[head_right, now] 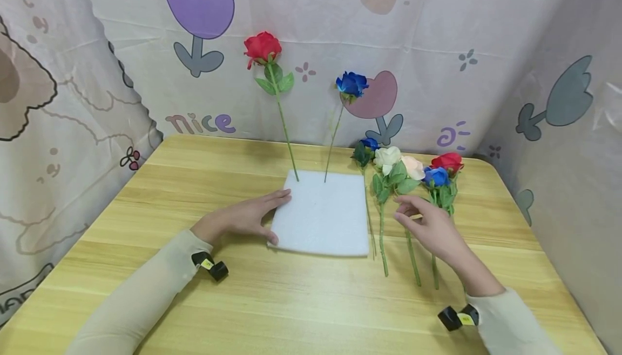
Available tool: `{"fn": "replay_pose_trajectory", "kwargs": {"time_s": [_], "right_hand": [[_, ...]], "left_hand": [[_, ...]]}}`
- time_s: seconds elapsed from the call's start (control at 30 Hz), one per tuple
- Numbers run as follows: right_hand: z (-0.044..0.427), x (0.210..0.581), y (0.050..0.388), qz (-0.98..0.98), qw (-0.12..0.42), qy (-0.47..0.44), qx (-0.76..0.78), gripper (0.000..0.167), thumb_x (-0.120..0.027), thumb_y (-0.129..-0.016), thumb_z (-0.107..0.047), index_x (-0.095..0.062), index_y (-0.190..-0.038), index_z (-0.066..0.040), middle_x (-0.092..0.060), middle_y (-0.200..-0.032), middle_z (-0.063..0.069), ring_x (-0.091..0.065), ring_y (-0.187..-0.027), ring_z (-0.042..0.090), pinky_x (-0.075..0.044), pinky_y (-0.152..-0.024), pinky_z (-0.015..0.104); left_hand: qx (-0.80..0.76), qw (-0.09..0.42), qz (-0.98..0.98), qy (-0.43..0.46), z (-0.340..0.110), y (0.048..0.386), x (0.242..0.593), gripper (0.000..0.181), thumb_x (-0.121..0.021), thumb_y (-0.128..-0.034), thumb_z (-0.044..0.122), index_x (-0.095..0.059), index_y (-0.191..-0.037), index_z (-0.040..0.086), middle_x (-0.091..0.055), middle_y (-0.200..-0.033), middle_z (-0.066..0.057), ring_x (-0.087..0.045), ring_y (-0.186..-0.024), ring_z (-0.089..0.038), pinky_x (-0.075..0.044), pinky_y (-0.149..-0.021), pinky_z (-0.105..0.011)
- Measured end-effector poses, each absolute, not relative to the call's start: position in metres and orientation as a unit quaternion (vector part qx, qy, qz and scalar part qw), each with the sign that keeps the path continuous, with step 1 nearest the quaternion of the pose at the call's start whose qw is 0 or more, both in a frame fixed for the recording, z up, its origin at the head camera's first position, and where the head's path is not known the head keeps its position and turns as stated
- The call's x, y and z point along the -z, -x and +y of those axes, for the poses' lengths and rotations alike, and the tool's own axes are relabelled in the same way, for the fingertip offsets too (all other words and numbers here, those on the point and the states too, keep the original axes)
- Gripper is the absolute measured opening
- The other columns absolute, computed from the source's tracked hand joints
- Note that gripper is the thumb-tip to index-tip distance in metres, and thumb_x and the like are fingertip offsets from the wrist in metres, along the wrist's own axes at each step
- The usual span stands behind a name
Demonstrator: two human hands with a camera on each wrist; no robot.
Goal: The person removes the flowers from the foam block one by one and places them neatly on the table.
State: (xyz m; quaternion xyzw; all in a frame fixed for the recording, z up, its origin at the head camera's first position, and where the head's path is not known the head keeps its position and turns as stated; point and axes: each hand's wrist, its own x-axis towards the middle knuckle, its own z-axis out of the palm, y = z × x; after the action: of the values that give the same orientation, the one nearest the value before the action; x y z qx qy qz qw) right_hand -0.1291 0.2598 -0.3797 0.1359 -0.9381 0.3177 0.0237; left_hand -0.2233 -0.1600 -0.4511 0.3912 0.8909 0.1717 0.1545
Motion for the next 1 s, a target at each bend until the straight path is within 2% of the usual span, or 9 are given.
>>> {"fn": "replay_pose_trajectory", "kwargs": {"time_s": [0.5, 0.77, 1.0], "right_hand": [[0.227, 0.379, 0.159, -0.917, 0.008, -0.161, -0.364, 0.038, -0.059, -0.099, -0.030, -0.058, -0.131, -0.010, -0.066, -0.107, 0.003, -0.060, -0.101, 0.020, -0.052, -0.082, 0.029], [0.210, 0.382, 0.174, -0.905, 0.008, -0.155, -0.395, 0.041, -0.060, -0.099, -0.028, -0.055, -0.133, -0.006, -0.064, -0.111, 0.008, -0.059, -0.103, 0.022, -0.050, -0.088, 0.042], [0.198, 0.386, 0.190, -0.896, -0.003, -0.134, -0.424, 0.047, -0.060, -0.098, -0.036, -0.053, -0.136, -0.008, -0.062, -0.120, 0.012, -0.059, -0.108, 0.026, -0.050, -0.089, 0.044]], "left_hand": [[-0.172, 0.152, 0.891, -0.391, -0.161, 0.223, 0.452, 0.121, -0.061, -0.0700, 0.080, -0.011, -0.158, 0.014, -0.003, -0.164, 0.002, -0.007, -0.148, -0.015, -0.017, -0.117, -0.033], [-0.173, 0.155, 0.894, -0.384, -0.161, 0.223, 0.453, 0.122, -0.061, -0.0683, 0.082, -0.010, -0.159, 0.016, -0.002, -0.164, 0.005, -0.006, -0.148, -0.013, -0.016, -0.117, -0.032], [-0.173, 0.154, 0.894, -0.383, -0.160, 0.223, 0.453, 0.123, -0.061, -0.0676, 0.082, -0.011, -0.159, 0.016, -0.002, -0.164, 0.005, -0.005, -0.148, -0.012, -0.015, -0.117, -0.030]]}}
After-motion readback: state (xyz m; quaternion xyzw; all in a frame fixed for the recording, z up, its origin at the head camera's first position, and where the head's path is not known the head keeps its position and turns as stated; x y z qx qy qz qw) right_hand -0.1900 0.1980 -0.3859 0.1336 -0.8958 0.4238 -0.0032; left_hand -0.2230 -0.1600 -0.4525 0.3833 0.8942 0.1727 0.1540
